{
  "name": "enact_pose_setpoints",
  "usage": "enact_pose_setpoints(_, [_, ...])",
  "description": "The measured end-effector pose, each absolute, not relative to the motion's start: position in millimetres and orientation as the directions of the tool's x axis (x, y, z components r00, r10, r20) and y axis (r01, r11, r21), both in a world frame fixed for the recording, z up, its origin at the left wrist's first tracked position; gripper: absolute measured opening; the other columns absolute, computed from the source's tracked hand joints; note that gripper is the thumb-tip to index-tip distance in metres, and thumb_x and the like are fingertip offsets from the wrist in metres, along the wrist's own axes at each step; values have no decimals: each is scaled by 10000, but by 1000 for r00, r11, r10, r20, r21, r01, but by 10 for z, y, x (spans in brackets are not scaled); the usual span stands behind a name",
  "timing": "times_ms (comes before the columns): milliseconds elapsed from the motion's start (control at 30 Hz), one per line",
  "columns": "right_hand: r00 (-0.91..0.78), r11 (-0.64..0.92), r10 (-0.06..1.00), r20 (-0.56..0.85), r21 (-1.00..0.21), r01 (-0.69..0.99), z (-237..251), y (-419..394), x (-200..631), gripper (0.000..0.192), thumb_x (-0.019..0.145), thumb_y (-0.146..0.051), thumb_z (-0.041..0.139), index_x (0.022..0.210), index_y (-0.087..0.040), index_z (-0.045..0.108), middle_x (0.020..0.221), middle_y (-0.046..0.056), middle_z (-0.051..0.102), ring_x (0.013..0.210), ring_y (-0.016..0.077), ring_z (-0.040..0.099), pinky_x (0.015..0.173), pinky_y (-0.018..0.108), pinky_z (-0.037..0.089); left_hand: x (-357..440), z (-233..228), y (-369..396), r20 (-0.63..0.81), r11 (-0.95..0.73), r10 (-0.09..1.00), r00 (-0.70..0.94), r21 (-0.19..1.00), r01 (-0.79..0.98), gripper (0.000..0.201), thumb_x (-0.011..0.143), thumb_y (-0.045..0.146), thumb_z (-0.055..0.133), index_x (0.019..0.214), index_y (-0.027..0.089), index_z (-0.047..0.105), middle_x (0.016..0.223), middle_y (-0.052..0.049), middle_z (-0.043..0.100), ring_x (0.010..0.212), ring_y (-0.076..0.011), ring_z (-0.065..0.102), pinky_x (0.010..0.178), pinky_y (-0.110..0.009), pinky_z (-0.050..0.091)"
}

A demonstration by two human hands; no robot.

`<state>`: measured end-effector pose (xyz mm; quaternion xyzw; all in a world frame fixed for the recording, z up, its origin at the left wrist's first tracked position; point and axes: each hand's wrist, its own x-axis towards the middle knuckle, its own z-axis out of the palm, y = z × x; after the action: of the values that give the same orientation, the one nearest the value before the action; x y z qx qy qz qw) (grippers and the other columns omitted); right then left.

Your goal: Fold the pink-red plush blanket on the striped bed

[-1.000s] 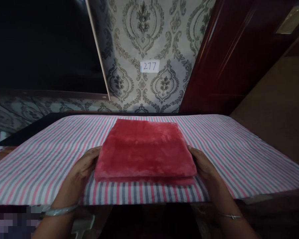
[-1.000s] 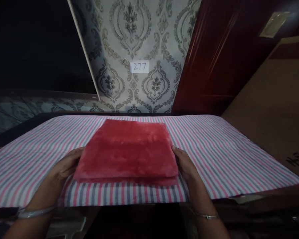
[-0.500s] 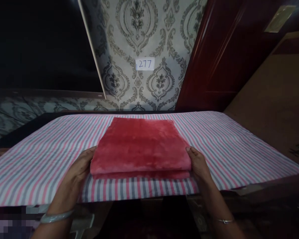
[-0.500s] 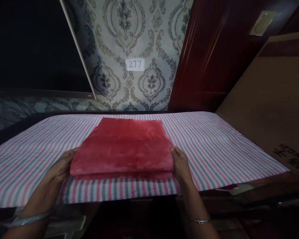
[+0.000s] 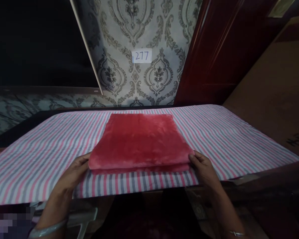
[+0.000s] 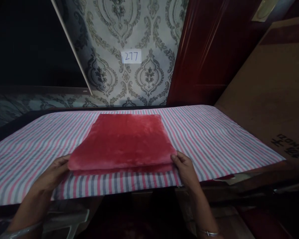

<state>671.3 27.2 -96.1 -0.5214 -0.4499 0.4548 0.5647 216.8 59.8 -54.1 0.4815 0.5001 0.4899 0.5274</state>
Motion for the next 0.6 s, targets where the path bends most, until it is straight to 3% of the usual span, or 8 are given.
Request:
enact_pose_setpoints(100, [293, 75, 954, 59, -996, -43, -933, 256, 6657, 408, 708, -600, 771, 764, -205, 688, 678, -6, 647, 678, 165, 598, 668, 272, 505, 2221, -585, 589, -47, 13, 989, -141, 972, -233, 486, 453, 497, 948, 832, 230, 802, 917, -70, 797, 996, -308, 721, 867, -368, 603])
enact_pose_setpoints(200, [321, 45, 947, 14, -995, -91, -916, 225, 6593, 460, 675, -619, 784, 645, -206, 583, 530, -53, 474, 508, 101, 436, 493, 219, 404, 2233, -613, 550, -95, 57, 985, -142, 966, -254, 476, 460, 446, 954, 854, 230, 800, 923, -64, 796, 988, -301, 723, 879, -363, 599])
enact_pose_setpoints(333, [328, -5, 943, -64, -985, -175, -953, 196, 6566, 496, 622, -623, 822, 675, -203, 565, 549, -71, 424, 476, 70, 358, 436, 191, 322, 2127, -678, 470, -153, 138, 985, -74, 974, -181, 414, 525, 429, 928, 861, 222, 802, 958, -85, 793, 1021, -322, 712, 909, -384, 584])
enact_pose_setpoints(467, [331, -32, 937, -110, -972, -232, -1007, 204, 6579, 511, 599, -620, 843, 685, -204, 560, 550, -81, 399, 473, 63, 342, 432, 179, 307, 2040, -732, 415, -37, 46, 997, 69, 990, -135, 491, 638, 556, 830, 990, 216, 798, 1126, -130, 757, 1158, -357, 649, 1069, -459, 480])
enact_pose_setpoints(600, [344, -51, 931, -124, -975, -214, -1031, 200, 6605, 505, 600, -634, 833, 723, -206, 595, 592, -62, 461, 499, 77, 385, 466, 195, 370, 2063, -687, 391, 52, -73, 991, 121, 983, 170, 486, 658, 538, 826, 1052, 258, 789, 1328, -103, 658, 1303, -360, 539, 1170, -462, 363])
